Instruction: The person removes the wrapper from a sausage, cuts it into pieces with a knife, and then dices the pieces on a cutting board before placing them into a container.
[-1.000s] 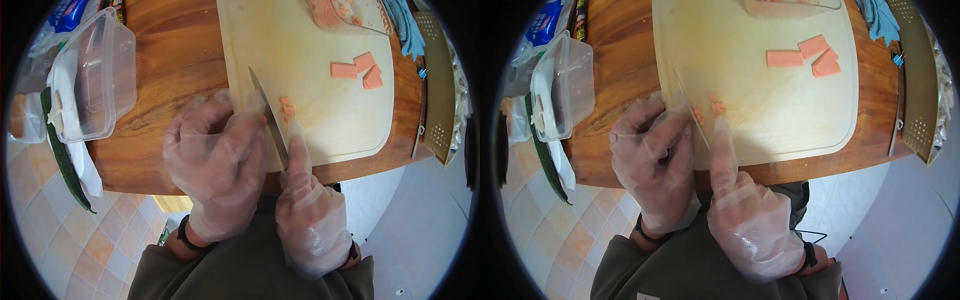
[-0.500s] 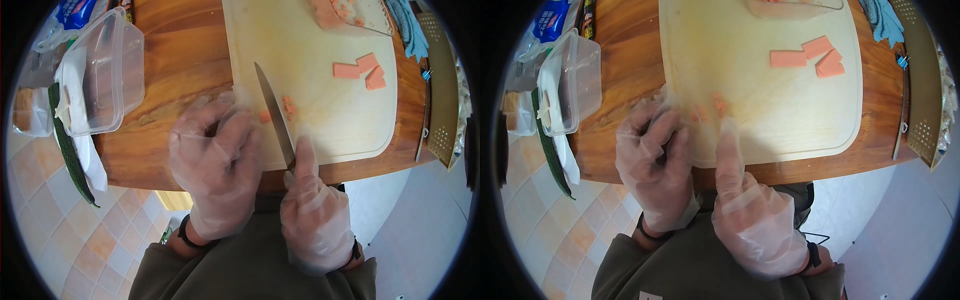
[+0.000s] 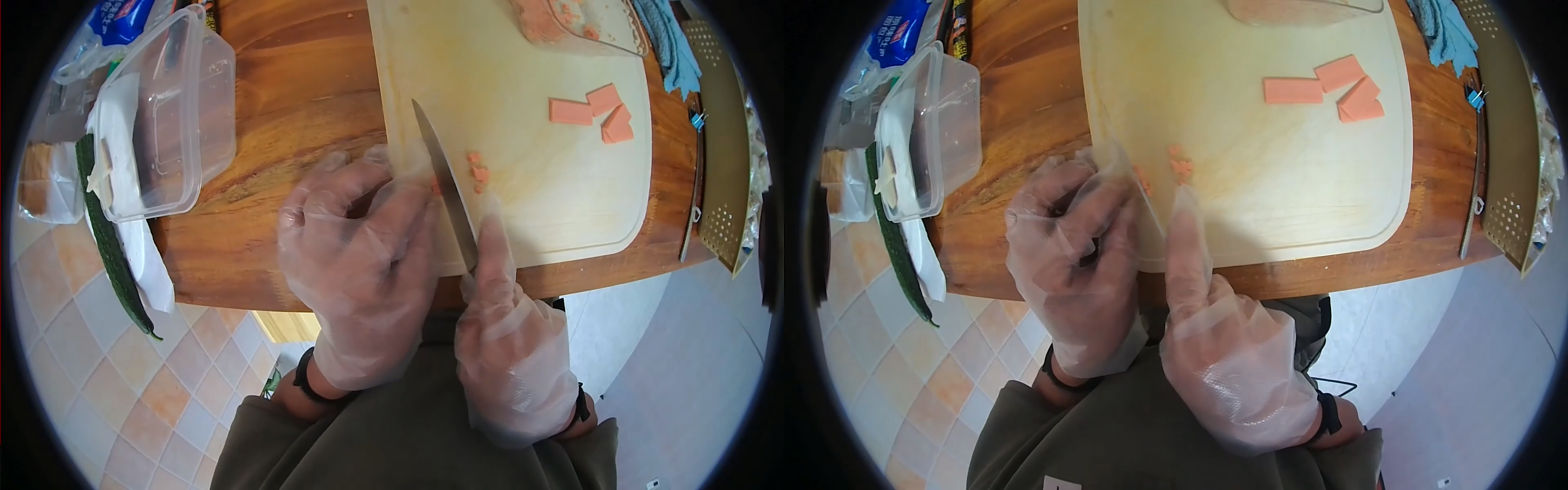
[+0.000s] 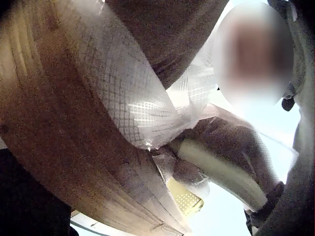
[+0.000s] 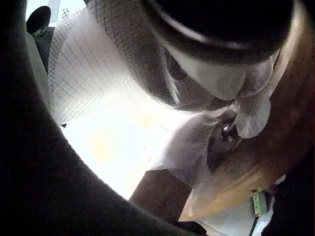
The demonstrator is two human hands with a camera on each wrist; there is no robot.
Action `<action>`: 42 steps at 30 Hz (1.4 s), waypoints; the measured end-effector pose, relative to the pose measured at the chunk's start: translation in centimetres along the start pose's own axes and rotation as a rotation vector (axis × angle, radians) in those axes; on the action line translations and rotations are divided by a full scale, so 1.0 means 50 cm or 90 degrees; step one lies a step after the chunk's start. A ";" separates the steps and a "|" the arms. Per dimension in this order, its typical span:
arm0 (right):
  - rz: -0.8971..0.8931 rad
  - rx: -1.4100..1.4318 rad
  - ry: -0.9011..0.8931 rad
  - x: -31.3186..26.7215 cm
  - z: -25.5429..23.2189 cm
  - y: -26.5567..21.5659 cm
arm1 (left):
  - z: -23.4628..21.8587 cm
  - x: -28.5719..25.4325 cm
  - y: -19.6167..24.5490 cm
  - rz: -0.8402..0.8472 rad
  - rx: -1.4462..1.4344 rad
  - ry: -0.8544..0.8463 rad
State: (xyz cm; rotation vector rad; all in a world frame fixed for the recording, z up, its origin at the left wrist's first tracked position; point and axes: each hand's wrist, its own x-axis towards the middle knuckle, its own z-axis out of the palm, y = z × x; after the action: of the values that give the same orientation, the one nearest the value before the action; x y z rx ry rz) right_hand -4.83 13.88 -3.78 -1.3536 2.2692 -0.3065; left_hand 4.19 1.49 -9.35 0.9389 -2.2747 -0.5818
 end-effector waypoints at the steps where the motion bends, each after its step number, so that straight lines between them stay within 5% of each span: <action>1: 0.000 0.000 0.001 -0.001 0.003 0.000 | 0.000 0.000 0.000 -0.005 -0.005 -0.002; 13: 0.030 -0.226 -0.012 0.011 -0.011 -0.036 | 0.003 0.010 0.003 0.011 -0.003 0.023; 16: 0.037 -0.059 -0.071 0.015 -0.039 -0.010 | -0.003 0.018 0.006 0.009 -0.017 0.006; 21: 0.065 0.116 0.048 0.009 -0.061 0.012 | 0.008 0.034 -0.013 0.056 -0.021 0.014; 25: 0.040 0.098 0.036 0.002 -0.071 0.043 | 0.015 0.038 -0.012 0.103 0.062 0.029; 28: 0.013 0.086 0.036 0.003 -0.084 0.061 | -0.003 0.043 0.001 0.026 0.053 -0.033; 32: -0.083 -0.109 0.034 0.009 -0.106 0.093 | -0.014 0.045 -0.006 0.049 0.072 -0.089; 34: -0.106 -0.164 0.030 0.011 -0.125 0.110 | -0.002 0.033 -0.003 -0.087 -0.185 0.045; 37: -0.209 -0.283 0.018 0.018 -0.152 0.132 | -0.025 0.045 0.024 -0.134 -0.161 0.098; 42: -0.344 -0.318 -0.015 0.057 -0.152 0.163 | -0.082 0.072 0.013 -0.082 -0.193 -0.033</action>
State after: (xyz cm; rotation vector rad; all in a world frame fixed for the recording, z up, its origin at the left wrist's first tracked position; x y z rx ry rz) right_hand -16.05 14.98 -1.49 -2.2083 1.9928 0.1211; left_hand 4.58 -1.41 -4.71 0.9304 -2.1010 -0.9866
